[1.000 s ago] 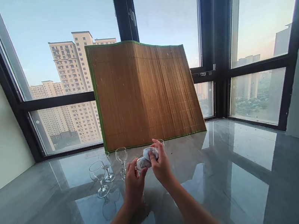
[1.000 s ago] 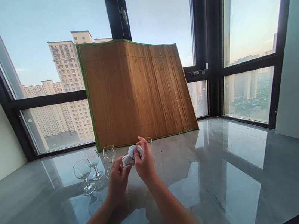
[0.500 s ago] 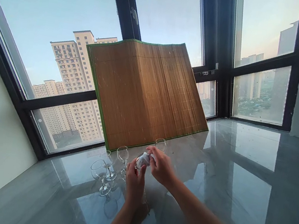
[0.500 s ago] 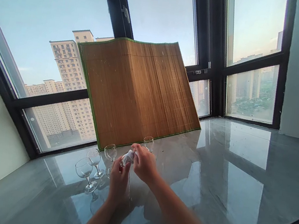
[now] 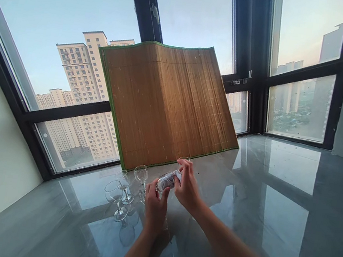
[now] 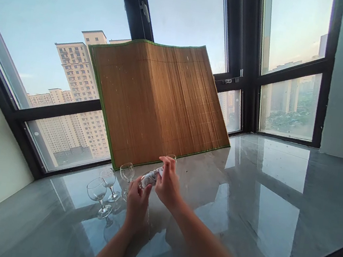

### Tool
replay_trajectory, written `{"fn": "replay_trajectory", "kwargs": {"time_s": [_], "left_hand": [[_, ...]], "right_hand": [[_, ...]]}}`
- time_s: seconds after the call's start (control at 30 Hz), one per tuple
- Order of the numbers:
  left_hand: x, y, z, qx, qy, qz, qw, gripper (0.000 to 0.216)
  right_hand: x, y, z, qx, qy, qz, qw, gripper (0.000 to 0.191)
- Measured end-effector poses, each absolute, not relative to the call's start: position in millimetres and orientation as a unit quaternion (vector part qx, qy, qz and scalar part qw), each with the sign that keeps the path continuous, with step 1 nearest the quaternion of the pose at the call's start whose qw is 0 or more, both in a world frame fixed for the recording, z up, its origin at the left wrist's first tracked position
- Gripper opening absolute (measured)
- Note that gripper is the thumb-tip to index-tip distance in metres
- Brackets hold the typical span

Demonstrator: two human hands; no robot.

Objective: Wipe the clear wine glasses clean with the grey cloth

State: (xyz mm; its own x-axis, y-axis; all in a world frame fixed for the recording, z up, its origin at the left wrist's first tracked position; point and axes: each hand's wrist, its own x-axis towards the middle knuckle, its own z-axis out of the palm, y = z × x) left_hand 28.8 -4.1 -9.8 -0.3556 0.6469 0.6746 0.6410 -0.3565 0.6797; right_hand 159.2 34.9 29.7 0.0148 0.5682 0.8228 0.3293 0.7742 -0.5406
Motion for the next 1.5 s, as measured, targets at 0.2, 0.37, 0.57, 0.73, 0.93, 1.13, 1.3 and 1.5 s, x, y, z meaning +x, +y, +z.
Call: {"fn": "replay_trajectory", "kwargs": {"time_s": [0.2, 0.37, 0.57, 0.73, 0.93, 1.13, 1.3, 1.5], "left_hand": [[29, -7, -9, 0.565, 0.573, 0.593, 0.007, 0.05], [29, -8, -8, 0.565, 0.574, 0.593, 0.006, 0.049], [24, -9, -7, 0.55, 0.601, 0.579, 0.006, 0.048], [25, -11, -5, 0.554, 0.596, 0.581, -0.007, 0.047], [26, -12, -3, 0.574, 0.581, 0.577, 0.004, 0.042], [22, -13, 1, 0.568, 0.576, 0.588, -0.011, 0.039], [20, -11, -2, 0.562, 0.584, 0.585, 0.004, 0.04], [18, -8, -3, 0.556, 0.571, 0.602, 0.043, 0.049]], "right_hand": [[165, 31, 34, -0.358, -0.744, 0.092, 0.556, 0.034], [170, 29, 40, -0.343, -0.776, 0.151, 0.508, 0.049], [175, 35, 32, -0.259, -0.837, 0.248, 0.412, 0.077], [176, 37, 36, -0.245, -0.812, 0.319, 0.422, 0.078], [184, 29, 51, -0.249, -0.737, 0.505, 0.375, 0.079], [186, 17, 57, -0.206, -0.706, 0.618, 0.277, 0.088], [185, 15, 58, -0.19, -0.694, 0.633, 0.286, 0.077], [185, 19, 55, -0.191, -0.679, 0.627, 0.33, 0.061]]}}
